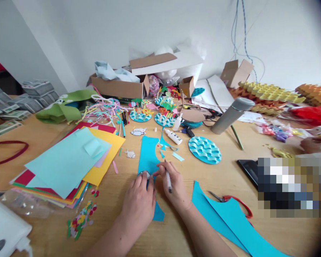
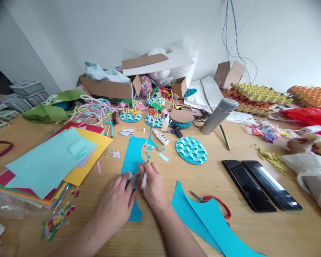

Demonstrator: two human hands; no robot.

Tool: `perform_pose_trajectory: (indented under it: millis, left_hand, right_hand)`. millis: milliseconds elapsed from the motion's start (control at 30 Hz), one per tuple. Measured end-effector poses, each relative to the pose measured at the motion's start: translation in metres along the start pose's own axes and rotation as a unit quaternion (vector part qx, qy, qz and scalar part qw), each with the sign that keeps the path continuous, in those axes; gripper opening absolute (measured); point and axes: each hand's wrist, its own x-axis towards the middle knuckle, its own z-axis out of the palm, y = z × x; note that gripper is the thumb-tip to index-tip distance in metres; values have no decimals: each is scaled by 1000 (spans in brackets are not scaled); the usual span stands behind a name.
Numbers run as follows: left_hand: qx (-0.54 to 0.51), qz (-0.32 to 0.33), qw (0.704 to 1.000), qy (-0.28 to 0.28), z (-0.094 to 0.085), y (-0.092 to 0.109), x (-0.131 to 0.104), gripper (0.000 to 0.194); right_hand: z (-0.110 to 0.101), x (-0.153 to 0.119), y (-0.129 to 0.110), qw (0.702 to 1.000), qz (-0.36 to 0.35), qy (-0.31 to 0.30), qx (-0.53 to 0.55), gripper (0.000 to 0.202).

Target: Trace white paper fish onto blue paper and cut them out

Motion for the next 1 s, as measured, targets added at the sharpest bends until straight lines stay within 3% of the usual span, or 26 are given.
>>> perform_pose_trajectory:
  millis: [300, 633, 800, 1000]
  left_hand:
    - [-26, -11, 999, -38, -9, 1, 3, 42]
    - [-72, 6, 995, -68, -27, -4, 7, 35]
    - [-67, 39, 989, -129, -38, -15, 17, 36]
    - [-89, 28, 988, -126, -48, -38, 30, 29]
  right_hand:
    - [3, 1, 1, 997, 27, -52, -48, 15]
    - [6, 1, 0, 990, 4, -55, -132, 20]
    - [5, 2, -2, 987, 2, -68, -146, 19]
    - [4, 3, -2, 984, -6, -72, -165, 18]
